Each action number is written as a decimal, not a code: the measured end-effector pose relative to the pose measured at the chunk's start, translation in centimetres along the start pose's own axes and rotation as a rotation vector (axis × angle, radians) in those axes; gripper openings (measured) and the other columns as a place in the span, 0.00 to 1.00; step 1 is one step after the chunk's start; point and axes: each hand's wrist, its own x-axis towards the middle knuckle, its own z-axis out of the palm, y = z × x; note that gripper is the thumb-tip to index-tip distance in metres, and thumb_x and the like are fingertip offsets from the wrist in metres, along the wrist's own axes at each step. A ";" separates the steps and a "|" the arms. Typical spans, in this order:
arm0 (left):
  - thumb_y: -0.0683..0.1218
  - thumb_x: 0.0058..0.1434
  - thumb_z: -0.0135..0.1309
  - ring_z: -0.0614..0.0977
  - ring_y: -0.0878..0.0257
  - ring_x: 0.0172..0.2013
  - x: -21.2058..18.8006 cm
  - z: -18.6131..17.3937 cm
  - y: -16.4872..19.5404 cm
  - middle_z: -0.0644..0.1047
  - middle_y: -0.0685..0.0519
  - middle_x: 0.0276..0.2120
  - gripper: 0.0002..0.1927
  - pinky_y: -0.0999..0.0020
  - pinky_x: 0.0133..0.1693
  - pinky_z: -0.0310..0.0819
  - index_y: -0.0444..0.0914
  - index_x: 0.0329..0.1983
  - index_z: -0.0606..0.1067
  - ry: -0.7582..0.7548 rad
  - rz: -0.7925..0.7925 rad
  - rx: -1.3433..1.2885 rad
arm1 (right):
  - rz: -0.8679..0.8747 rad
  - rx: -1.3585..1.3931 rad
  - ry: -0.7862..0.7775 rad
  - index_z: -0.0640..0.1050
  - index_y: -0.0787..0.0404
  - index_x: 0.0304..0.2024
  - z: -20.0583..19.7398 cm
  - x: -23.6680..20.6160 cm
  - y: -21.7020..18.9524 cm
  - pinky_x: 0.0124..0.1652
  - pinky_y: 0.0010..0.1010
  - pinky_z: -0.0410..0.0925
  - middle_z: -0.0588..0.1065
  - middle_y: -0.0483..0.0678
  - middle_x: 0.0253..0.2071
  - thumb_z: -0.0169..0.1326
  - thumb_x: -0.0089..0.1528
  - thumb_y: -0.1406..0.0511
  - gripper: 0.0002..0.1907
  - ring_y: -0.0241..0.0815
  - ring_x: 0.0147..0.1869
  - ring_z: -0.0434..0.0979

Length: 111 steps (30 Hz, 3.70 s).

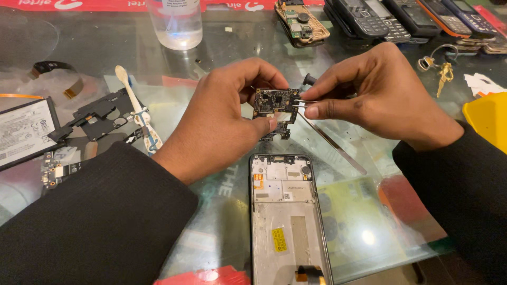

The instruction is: The person works on a disassembled smartphone lying on a glass workbench, holding the exposed motherboard with one hand while using tweezers with the other to pry and lift small components and connectors off the board. They reposition the board repeatedly and continue extracting parts with the tweezers throughout the episode.

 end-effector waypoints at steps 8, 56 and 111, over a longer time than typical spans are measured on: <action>0.34 0.52 0.63 0.82 0.68 0.42 0.0 0.2 -0.1 0.82 0.56 0.39 0.17 0.71 0.49 0.77 0.36 0.45 0.77 -0.020 -0.020 -0.009 | 0.015 -0.128 0.021 0.86 0.65 0.37 0.2 0.0 -0.3 0.35 0.22 0.74 0.85 0.47 0.31 0.68 0.54 0.71 0.09 0.30 0.31 0.81; 0.32 0.54 0.63 0.83 0.70 0.42 0.2 0.4 -1.0 0.82 0.55 0.40 0.16 0.74 0.47 0.80 0.34 0.46 0.77 -0.009 -0.036 -0.130 | -0.435 -0.519 -0.136 0.81 0.66 0.41 -0.4 0.0 0.6 0.26 0.42 0.63 0.72 0.57 0.24 0.57 0.65 0.61 0.13 0.56 0.25 0.71; 0.29 0.57 0.51 0.86 0.59 0.41 -0.5 -2.8 2.4 0.82 0.41 0.41 0.18 0.68 0.39 0.84 0.25 0.52 0.75 -0.067 -0.581 -0.806 | -1.036 -1.066 0.328 0.81 0.63 0.38 0.6 -1.1 -4.2 0.28 0.30 0.69 0.75 0.45 0.30 0.67 0.58 0.67 0.09 0.40 0.29 0.76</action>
